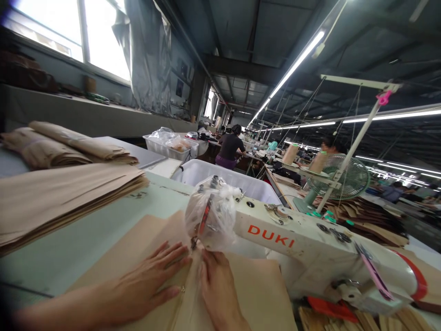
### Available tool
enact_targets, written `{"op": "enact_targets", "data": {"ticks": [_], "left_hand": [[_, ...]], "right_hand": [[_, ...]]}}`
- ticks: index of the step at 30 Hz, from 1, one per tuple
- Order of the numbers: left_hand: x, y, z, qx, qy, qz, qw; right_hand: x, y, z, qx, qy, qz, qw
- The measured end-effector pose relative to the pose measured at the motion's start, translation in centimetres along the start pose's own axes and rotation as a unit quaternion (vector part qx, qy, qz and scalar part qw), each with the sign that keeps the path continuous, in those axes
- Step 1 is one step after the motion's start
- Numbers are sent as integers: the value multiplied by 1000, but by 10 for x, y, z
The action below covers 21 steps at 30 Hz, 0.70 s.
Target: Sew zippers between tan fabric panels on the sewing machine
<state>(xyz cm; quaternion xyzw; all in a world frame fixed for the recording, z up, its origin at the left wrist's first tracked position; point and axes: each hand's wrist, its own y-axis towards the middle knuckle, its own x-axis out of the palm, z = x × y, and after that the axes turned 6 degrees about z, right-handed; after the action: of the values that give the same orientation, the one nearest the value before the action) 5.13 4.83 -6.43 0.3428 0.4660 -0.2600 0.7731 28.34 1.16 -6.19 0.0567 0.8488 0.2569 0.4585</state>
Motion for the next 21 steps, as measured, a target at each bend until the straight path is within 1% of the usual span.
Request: {"op": "enact_targets", "data": {"ticks": [2,4,6,8,9,11,13,14,15,16,17,18,19,20,21], "left_hand": [[-8,0,3,-41,-60,70,995],[-17,4,6,-101,-140,152,973],[-27,13,8,-146,-202,199,948],[-33,25,9,-172,-231,215,933],[-36,31,10,-178,-238,218,930],[-38,41,12,-186,-259,219,922],[-37,44,15,-188,-277,217,917],[-35,43,17,-187,-284,213,916],[-32,38,19,-183,-289,207,917],[-27,32,21,-178,-294,197,918],[-21,24,23,-172,-298,186,920],[-14,14,25,-167,-301,174,923],[-6,4,27,-163,-304,161,925],[2,-6,29,-157,-306,146,927],[9,-15,30,-151,-309,129,930]], "right_hand": [[-8,-5,-10,54,64,26,996],[-12,-13,-17,84,117,34,989],[-9,-23,-21,90,156,18,984],[-4,-32,-24,79,180,-11,980],[0,-35,-26,72,188,-14,979],[5,-40,-30,62,197,13,978],[7,-43,-36,64,208,62,974],[7,-44,-38,76,221,81,969],[5,-43,-40,99,243,88,961],[3,-42,-43,130,278,85,948],[1,-40,-45,165,325,73,928],[-1,-38,-48,197,383,51,901],[-1,-35,-51,220,444,26,868],[0,-33,-55,229,502,7,834],[3,-31,-59,227,545,1,807]]}}
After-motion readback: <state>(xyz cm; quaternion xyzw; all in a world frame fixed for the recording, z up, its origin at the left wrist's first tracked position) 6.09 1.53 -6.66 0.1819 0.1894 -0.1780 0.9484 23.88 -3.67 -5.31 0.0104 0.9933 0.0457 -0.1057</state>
